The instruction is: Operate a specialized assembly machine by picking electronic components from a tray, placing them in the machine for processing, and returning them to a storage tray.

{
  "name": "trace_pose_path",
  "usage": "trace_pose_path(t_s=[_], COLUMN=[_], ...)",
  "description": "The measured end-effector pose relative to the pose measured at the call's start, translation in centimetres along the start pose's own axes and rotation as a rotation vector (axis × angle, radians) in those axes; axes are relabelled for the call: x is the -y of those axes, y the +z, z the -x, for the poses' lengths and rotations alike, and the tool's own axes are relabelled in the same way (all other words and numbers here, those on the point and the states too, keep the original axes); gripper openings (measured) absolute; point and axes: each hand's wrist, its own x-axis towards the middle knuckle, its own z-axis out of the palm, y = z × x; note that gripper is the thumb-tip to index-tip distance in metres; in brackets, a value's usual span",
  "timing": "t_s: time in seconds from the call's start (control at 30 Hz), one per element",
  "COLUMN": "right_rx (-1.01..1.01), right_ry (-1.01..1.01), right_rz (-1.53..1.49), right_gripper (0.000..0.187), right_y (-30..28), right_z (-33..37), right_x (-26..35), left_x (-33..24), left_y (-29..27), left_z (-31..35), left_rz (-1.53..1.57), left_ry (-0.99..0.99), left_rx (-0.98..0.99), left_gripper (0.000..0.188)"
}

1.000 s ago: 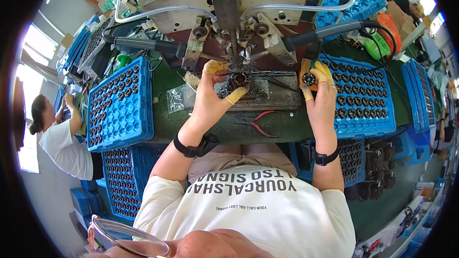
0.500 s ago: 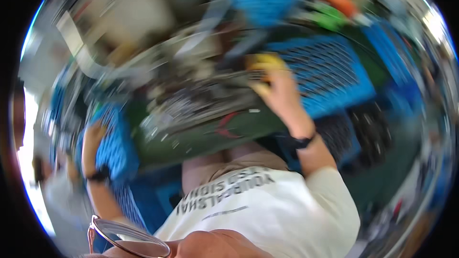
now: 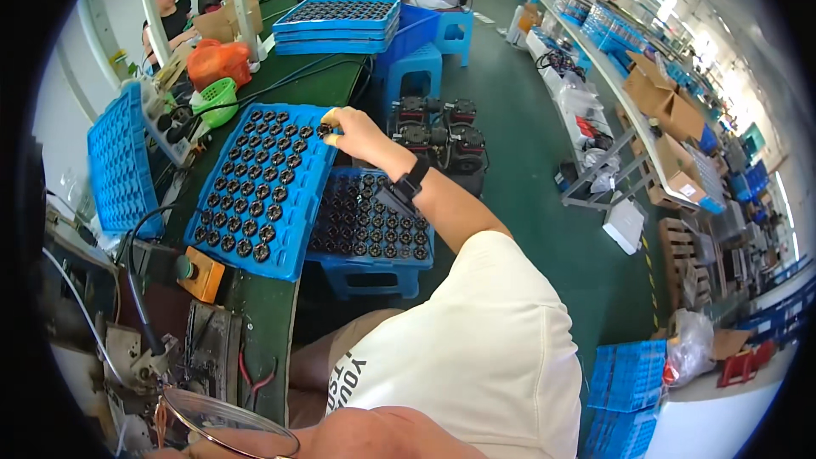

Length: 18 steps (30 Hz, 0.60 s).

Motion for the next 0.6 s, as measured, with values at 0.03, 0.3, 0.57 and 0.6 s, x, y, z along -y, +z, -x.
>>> trace_pose_path(t_s=[0.03,0.3,0.57,0.6], right_rx=[-0.014,0.005,-0.063,-0.041], right_ry=[-0.032,-0.001,-0.052,-0.051], right_rz=[0.101,0.188,0.415,0.431], right_gripper=[0.039,0.038,0.034,0.035], right_y=[-0.5,-0.7,-1.7,-0.9], right_z=[-0.5,-3.3,-5.1,-5.5], right_x=[-0.7,-6.3,-7.0,-6.9], left_x=[-0.1,-1.4,0.0,0.0], left_y=[0.1,0.0,-0.6,-0.8], left_z=[0.2,1.4,2.6,2.9], left_rz=[0.006,0.03,0.092,0.099], left_ry=[-0.01,-0.037,-0.119,-0.13], left_rx=[-0.017,-0.089,-0.184,-0.198], left_gripper=[0.021,0.026,0.031,0.032])
